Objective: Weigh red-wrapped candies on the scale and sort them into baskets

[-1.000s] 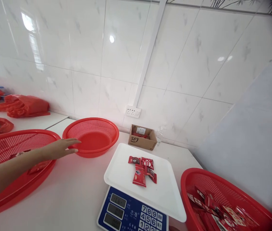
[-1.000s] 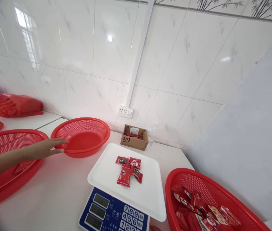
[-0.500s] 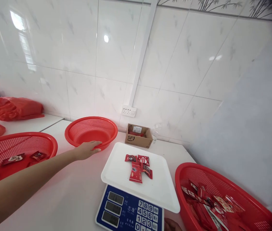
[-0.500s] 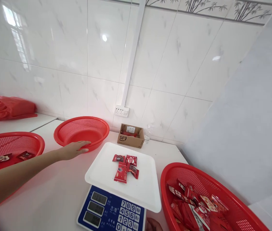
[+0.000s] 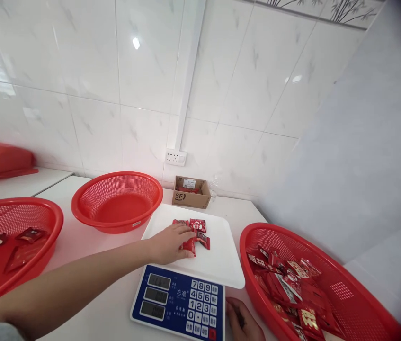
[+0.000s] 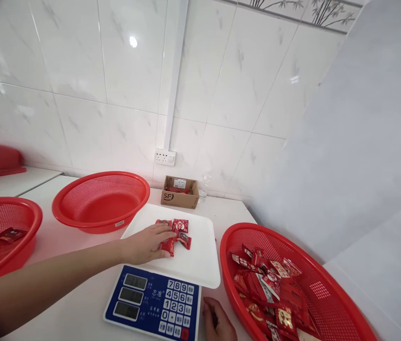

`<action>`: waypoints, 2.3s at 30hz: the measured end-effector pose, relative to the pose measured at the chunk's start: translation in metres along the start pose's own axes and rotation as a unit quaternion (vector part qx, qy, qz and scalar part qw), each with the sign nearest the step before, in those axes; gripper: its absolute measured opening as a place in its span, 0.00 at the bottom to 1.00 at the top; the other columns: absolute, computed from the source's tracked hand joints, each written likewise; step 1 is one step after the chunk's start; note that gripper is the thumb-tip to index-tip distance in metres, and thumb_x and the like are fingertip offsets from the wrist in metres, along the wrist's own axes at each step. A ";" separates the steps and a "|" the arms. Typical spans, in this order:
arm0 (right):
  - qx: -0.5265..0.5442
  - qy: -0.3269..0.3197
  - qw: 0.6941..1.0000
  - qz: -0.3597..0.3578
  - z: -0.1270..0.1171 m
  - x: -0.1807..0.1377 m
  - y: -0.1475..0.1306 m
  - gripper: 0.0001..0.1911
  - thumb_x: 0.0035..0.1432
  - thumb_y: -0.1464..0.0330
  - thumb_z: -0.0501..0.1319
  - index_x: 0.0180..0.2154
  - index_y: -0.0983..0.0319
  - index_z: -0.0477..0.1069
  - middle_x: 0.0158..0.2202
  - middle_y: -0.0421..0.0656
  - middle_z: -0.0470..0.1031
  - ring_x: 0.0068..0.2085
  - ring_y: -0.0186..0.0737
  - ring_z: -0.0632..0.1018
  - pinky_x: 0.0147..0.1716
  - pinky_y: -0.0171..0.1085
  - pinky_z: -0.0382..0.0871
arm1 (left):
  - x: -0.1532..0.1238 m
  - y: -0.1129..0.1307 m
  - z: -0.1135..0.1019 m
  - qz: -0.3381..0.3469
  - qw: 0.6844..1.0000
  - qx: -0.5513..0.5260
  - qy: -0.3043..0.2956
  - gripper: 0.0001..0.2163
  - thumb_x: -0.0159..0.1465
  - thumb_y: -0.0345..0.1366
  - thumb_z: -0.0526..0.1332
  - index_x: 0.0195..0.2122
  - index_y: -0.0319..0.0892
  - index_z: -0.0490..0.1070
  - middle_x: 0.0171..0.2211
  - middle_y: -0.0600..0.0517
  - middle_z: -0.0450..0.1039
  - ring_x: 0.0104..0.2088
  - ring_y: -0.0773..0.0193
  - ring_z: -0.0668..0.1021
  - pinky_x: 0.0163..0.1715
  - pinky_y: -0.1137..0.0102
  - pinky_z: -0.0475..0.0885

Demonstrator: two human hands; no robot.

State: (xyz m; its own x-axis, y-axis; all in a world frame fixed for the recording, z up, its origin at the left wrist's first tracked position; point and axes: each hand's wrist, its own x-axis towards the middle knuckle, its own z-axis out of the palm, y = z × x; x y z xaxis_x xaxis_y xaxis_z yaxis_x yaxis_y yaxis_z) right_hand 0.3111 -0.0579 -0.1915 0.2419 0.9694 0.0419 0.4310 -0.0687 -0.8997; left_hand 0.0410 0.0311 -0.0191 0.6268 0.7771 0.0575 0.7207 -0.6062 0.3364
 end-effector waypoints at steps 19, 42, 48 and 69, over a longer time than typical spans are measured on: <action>0.001 -0.040 0.999 0.000 -0.009 -0.003 -0.012 0.18 0.52 0.54 0.58 0.36 0.59 0.76 0.35 0.45 0.81 0.35 0.43 0.81 0.33 0.33 0.75 | -0.011 -0.053 -0.060 -0.256 0.949 0.134 0.127 0.16 0.69 0.43 0.41 0.45 0.42 0.63 0.37 0.44 0.75 0.33 0.53 0.78 0.29 0.65 0.68; -0.009 -0.057 0.998 -0.001 -0.010 -0.001 -0.010 0.19 0.54 0.53 0.56 0.37 0.59 0.76 0.37 0.45 0.81 0.37 0.43 0.81 0.35 0.33 0.74 | 0.036 -0.034 0.003 -0.047 0.988 0.144 0.015 0.14 0.67 0.34 0.51 0.51 0.44 0.66 0.46 0.44 0.72 0.47 0.53 0.74 0.44 0.62 0.68; -0.002 -0.044 0.999 -0.018 -0.008 0.000 -0.007 0.17 0.53 0.55 0.58 0.36 0.59 0.76 0.35 0.44 0.82 0.35 0.43 0.81 0.34 0.33 0.75 | 0.022 -0.057 -0.025 -0.134 0.975 0.164 0.060 0.15 0.66 0.28 0.48 0.51 0.44 0.65 0.48 0.42 0.65 0.42 0.54 0.75 0.34 0.65 0.71; 0.016 -0.010 1.000 -0.007 -0.003 -0.005 -0.012 0.17 0.53 0.54 0.57 0.35 0.58 0.75 0.34 0.43 0.81 0.34 0.42 0.80 0.33 0.32 0.73 | 0.013 -0.080 -0.050 -0.180 0.972 0.071 0.134 0.17 0.66 0.40 0.57 0.54 0.41 0.65 0.55 0.44 0.66 0.51 0.54 0.73 0.49 0.53 0.69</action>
State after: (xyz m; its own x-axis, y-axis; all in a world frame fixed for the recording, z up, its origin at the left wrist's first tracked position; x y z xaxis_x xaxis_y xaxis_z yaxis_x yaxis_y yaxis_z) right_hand 0.3072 -0.0630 -0.1794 0.2188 0.9747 0.0454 0.4054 -0.0485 -0.9128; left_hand -0.0237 0.0980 0.0016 0.2401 0.9480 0.2090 0.9247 -0.2889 0.2478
